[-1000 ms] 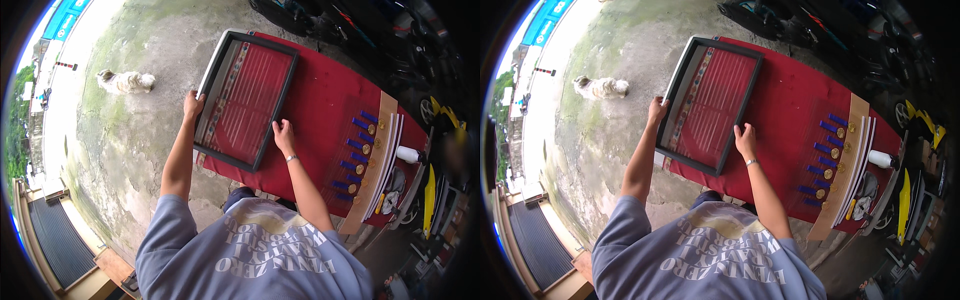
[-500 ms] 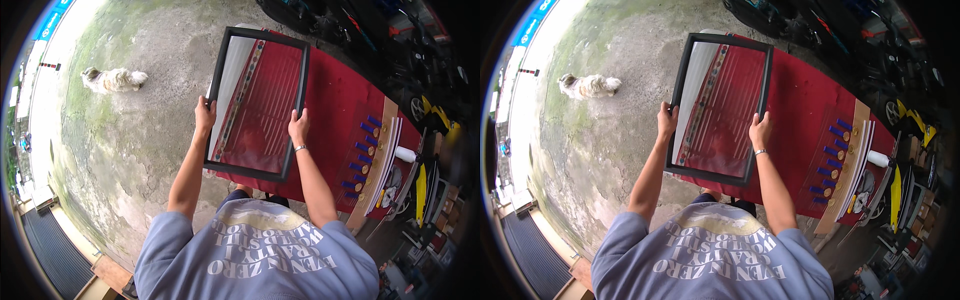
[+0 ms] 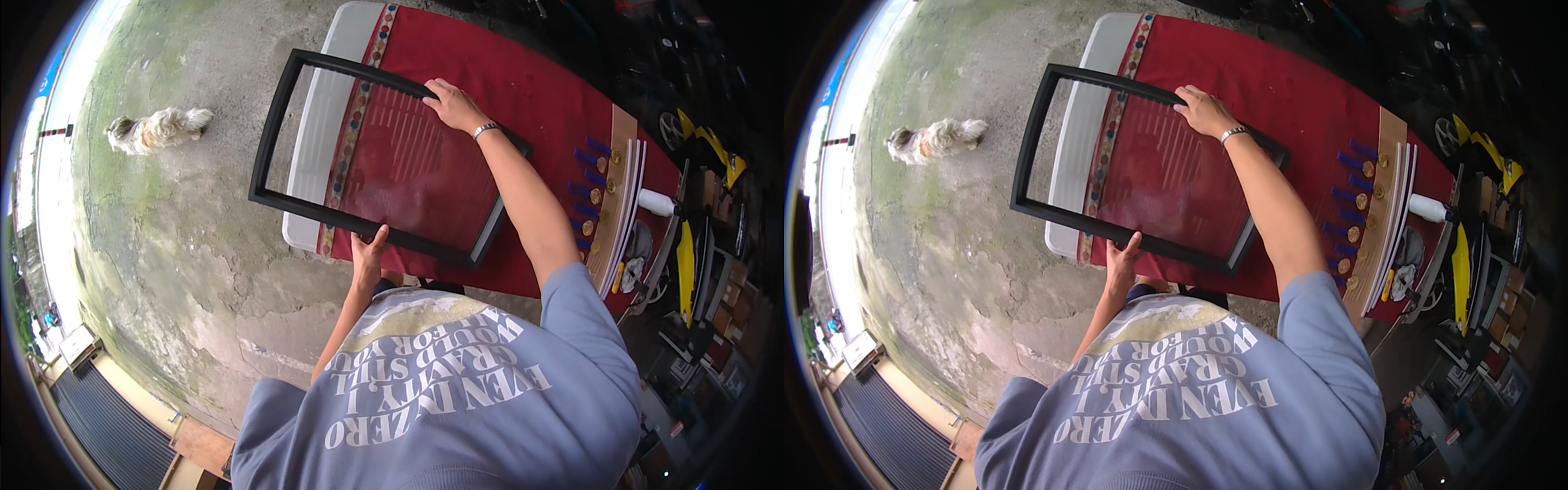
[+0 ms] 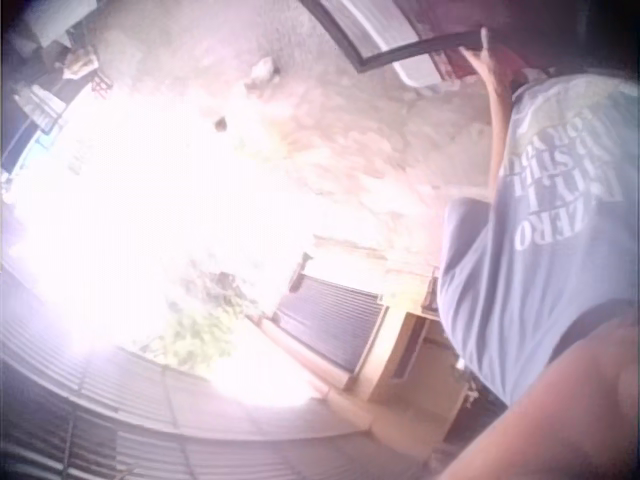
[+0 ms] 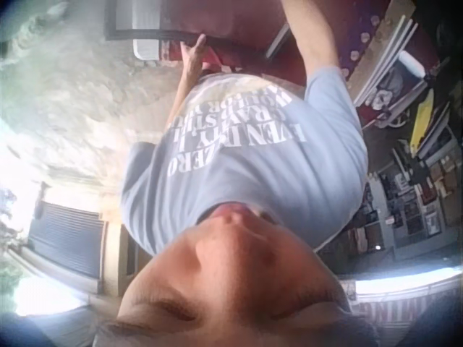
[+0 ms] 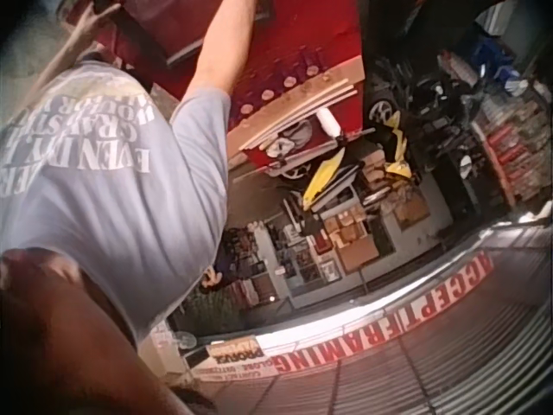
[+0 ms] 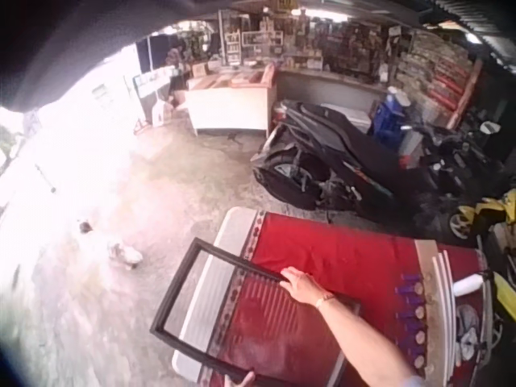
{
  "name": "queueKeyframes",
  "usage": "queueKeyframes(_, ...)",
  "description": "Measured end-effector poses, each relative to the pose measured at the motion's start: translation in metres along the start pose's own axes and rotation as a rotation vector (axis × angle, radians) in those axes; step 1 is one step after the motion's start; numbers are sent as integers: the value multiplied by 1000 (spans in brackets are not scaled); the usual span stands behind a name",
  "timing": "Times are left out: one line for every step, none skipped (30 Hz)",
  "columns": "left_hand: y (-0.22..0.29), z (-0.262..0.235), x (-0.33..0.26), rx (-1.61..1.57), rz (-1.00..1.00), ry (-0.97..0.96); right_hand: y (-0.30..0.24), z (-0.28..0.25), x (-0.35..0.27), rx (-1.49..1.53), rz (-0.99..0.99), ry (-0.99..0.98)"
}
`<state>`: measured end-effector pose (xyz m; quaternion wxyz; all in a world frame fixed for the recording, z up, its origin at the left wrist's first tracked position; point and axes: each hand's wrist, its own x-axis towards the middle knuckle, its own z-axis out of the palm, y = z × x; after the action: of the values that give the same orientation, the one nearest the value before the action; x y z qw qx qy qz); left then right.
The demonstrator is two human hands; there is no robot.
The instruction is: The person cuts a white foam board to size using a utility knife and ruler. They then cut black and white plastic strips to fit a rectangular frame. Finally, they apply glue from a bottle to the plastic strips and place them into the frame, preparing a display for medals.
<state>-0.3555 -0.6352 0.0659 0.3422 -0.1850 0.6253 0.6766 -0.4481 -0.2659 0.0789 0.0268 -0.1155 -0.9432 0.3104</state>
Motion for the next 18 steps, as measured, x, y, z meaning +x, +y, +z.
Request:
queueKeyframes(-5, 0, -4, -9, -35, 2, -3, 5, -2, 5, 11, -27)
queueKeyframes(-10, -2, -9, -18, -70, 2, -6, 9, -5, 9, 22, -54)
queueKeyframes(-14, 1, -12, -35, -98, -3, -7, 8, -4, 4, 27, -76)
queueKeyframes(-20, 4, -16, -51, -135, -10, -3, 14, -8, -20, 36, -80)
queueKeyframes(-23, 2, -14, 8, -177, -12, 1, 19, -8, -40, 20, -79)
queueKeyframes(-24, 4, -14, 36, -192, -22, 10, 24, -10, -58, 10, -77)
queueKeyframes(-23, 4, -14, 67, -201, -24, 13, 27, -12, -86, 24, -65)
queueKeyframes(-22, 5, -13, 98, -209, -26, 17, 31, -15, -114, 37, -53)
queueKeyframes(-20, 3, -10, 152, -234, -24, 17, 35, -14, -135, 46, -37)
queueKeyframes(-20, 4, -8, 151, -239, -20, 19, 37, -14, -143, 61, -40)
queueKeyframes(-20, 6, -7, 152, -243, -17, 21, 39, -13, -151, 78, -43)
queueKeyframes(-23, 5, -4, 150, -243, -9, 20, 41, -11, -156, 88, -46)
queueKeyframes(-28, 2, 0, 143, -259, -47, 19, 41, -10, -165, 88, -51)
queueKeyframes(-32, 0, 4, 139, -275, -85, 20, 41, -10, -173, 90, -54)
queueKeyframes(-32, 1, 7, 135, -291, -127, 21, 40, -10, -183, 94, -54)
queueKeyframes(-34, 4, 8, 134, -298, -82, 21, 41, -10, -182, 96, -43)
queueKeyframes(-36, 8, 7, 135, -304, -38, 21, 41, -12, -180, 101, -30)
queueKeyframes(-39, 16, 6, 137, -312, 0, 23, 40, -15, -182, 110, -16)
